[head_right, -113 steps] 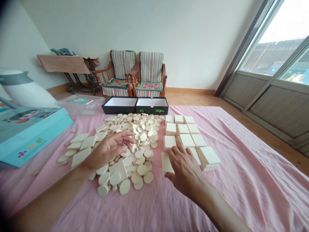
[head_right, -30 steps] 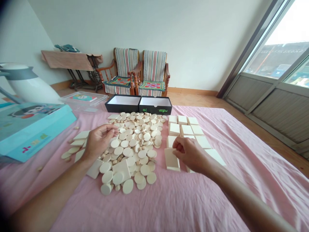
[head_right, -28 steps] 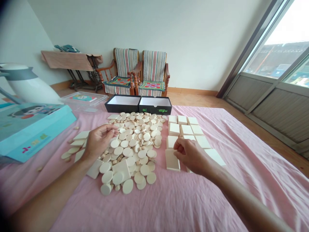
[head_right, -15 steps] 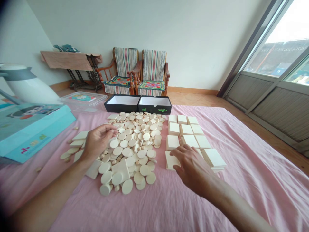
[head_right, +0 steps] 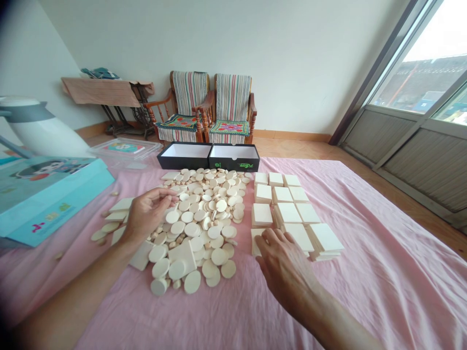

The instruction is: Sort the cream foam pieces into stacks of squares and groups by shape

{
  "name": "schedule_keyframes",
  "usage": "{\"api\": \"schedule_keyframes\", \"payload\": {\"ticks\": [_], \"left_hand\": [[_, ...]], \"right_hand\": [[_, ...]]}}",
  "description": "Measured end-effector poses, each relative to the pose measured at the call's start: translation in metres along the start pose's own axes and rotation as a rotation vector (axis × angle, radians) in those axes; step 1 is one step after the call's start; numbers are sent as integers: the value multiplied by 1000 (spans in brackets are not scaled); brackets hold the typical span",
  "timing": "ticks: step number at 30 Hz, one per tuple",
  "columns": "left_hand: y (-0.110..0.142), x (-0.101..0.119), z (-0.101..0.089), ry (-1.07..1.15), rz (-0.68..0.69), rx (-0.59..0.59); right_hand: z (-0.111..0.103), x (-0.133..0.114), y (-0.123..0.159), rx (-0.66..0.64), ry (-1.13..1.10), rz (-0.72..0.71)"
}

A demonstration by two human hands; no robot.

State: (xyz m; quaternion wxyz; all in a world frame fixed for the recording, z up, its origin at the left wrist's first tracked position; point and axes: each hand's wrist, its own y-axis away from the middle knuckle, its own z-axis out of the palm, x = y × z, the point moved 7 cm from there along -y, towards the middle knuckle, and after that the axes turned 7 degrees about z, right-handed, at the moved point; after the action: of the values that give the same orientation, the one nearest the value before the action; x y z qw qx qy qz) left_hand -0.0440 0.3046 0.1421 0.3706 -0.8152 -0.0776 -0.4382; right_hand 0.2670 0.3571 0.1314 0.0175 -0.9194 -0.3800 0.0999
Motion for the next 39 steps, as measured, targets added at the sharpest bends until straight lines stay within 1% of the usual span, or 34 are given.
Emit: {"api": "schedule_keyframes", "payload": {"ticks": [5,9,19,30,34,37,39], "left_hand": [[1,1,0,0,-3,-1],[1,2,0,3,-3,2],[1,0,0,-8,6,2],[1,0,-2,-8,3,2],[-1,0,-3,-1,0,17],[-4,0,-8,-32,-11,50],[-8,-1,-11,-96,-23,36]], "right_hand": [[-9,-5,-4,43,-4,-65],[-9,-3,-9,33,-4,-89],[-4,4,-9,51,11,-47],[-4,-2,-17,-5,19,-52],[-3,1,-14,28,30,-74],[-7,-1,-8,99,24,-122],[-12,-7,-6,150,-13,-152]]}}
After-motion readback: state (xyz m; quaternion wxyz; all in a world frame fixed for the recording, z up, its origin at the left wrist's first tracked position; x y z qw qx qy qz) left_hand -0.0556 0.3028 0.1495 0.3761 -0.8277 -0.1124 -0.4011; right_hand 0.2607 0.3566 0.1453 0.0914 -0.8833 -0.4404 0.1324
